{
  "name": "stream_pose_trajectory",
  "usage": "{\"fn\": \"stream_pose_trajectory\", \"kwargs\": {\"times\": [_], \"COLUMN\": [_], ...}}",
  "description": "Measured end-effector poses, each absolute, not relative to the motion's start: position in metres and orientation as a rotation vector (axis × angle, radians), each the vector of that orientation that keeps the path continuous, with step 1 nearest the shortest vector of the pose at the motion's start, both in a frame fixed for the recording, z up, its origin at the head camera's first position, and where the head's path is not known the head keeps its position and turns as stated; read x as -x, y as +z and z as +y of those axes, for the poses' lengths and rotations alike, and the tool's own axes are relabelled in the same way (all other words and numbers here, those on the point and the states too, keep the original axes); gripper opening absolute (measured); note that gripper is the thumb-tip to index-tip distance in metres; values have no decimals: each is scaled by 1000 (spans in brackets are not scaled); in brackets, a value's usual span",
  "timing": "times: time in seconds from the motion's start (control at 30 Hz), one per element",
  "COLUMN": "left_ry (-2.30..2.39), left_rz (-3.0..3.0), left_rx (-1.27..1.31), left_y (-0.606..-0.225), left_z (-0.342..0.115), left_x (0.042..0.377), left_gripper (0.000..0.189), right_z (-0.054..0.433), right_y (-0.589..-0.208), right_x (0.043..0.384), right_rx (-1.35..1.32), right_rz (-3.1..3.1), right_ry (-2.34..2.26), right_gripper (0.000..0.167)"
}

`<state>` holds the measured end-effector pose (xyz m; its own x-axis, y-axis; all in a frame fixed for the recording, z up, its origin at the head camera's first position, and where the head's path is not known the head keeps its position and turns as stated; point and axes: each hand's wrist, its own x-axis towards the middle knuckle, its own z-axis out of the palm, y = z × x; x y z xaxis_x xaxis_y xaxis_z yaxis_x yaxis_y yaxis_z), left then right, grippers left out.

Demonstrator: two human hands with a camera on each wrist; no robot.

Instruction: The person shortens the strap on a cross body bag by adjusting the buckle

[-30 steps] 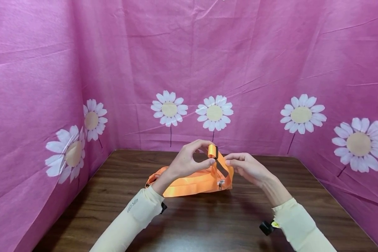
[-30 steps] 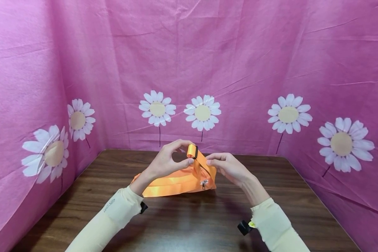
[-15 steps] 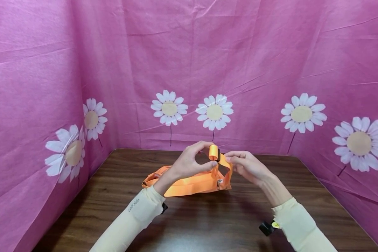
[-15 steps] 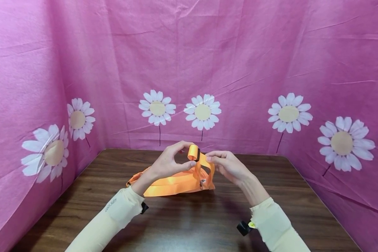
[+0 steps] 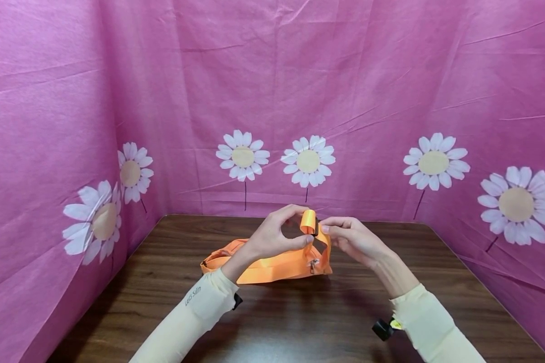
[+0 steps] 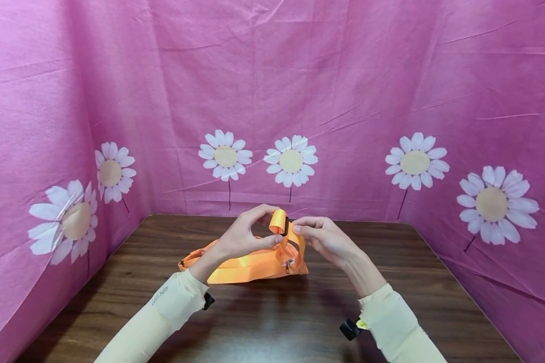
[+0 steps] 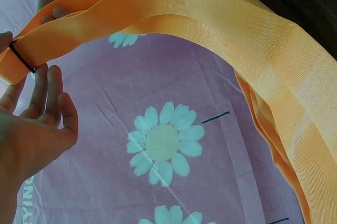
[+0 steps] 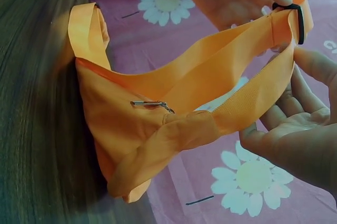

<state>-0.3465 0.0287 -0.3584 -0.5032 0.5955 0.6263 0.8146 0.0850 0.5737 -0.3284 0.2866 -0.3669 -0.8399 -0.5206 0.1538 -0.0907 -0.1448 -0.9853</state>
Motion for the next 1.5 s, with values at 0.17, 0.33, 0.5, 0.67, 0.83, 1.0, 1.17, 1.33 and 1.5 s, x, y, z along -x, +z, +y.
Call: {"fn": "stream_pose_trajectory", "kwargs": {"times": [0.17,0.33,0.5,0.67,0.83,1.0,1.17,1.33,1.5], "left_ry": [-1388,-1412,-1414,-1438,-1465,-1452,-1431,-1416,-1387], "left_rz": [-2114,-2108,-2108,-2099,-2136,-2192,-2228,-2240,-2223], "left_rx": [1415,1374,1339,1349,1381,1397,1410,1412,1394], "left_y": [-358,-357,-357,-358,-361,-364,-367,-370,-371], "left_z": [28,25,24,24,26,29,32,34,34], "left_x": [347,347,348,350,349,349,349,350,352], "left_gripper": [49,51,50,50,49,48,49,49,46], "right_z": [290,293,291,291,290,288,287,287,286], "right_y": [-374,-385,-388,-386,-384,-382,-379,-379,-381], "right_x": [334,341,342,340,338,337,335,337,339], "right_rx": [689,762,843,845,856,902,916,939,929], "right_rz": [1816,1793,1750,1695,1630,1574,1578,1582,1584], "right_ry": [-2065,-2004,-1985,-2021,-2035,-2057,-2059,-2053,-2066], "right_gripper": [21,23,21,21,25,30,28,27,26]}}
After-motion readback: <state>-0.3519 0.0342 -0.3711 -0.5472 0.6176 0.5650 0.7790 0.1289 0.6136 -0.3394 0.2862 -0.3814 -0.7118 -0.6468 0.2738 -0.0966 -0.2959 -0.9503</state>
